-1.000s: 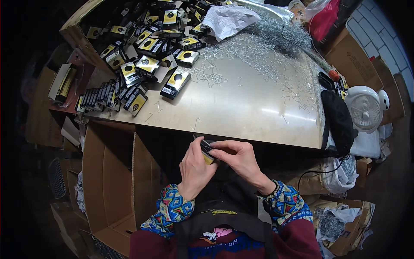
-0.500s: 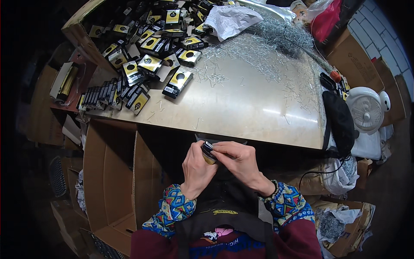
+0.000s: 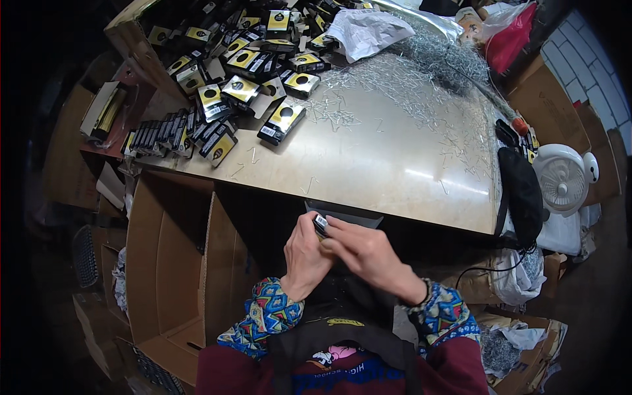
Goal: Packaging small boxed products and cleaning the workbench area.
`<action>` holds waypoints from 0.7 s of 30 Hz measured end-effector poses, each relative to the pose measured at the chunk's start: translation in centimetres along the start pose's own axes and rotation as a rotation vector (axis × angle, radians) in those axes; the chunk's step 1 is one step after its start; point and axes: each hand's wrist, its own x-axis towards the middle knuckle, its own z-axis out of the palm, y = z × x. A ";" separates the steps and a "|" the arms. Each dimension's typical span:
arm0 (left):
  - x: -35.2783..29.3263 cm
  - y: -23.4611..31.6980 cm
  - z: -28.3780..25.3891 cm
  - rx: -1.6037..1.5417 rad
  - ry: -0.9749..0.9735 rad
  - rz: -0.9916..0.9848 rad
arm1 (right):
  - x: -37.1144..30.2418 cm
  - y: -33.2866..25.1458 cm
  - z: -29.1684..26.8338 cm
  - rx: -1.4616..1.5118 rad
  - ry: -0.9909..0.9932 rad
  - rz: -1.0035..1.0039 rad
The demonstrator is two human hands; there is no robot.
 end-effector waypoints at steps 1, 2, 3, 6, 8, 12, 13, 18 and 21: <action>0.1 0.0 0.1 0.002 0.009 -0.002 | 0.0 -0.3 0.6 -0.039 0.106 -0.032; 0.3 0.2 0.3 -0.023 0.053 -0.033 | -0.1 -0.2 0.9 -0.036 0.103 -0.042; 0.5 0.5 0.5 -0.048 0.099 -0.062 | -0.1 0.0 1.1 0.047 0.158 0.019; 1.5 1.6 0.5 -0.058 -0.022 0.005 | 0.2 1.7 0.1 0.149 0.196 0.144; 2.2 3.0 -0.9 0.009 -0.034 0.137 | 1.2 1.8 -2.6 -0.105 0.280 0.070; 2.7 1.9 -0.4 -0.061 0.035 0.160 | 1.2 6.8 -5.0 -0.389 0.267 -0.035; 2.9 1.3 -0.3 -0.086 0.028 0.144 | 1.5 6.7 -5.0 -0.388 0.256 -0.038; 2.3 0.0 -1.1 -0.298 0.025 -0.039 | 1.7 7.8 -6.8 -0.476 0.369 -0.052; 3.7 -0.4 -0.8 -0.383 0.039 -0.025 | 2.1 7.8 -5.4 -0.304 0.454 -0.011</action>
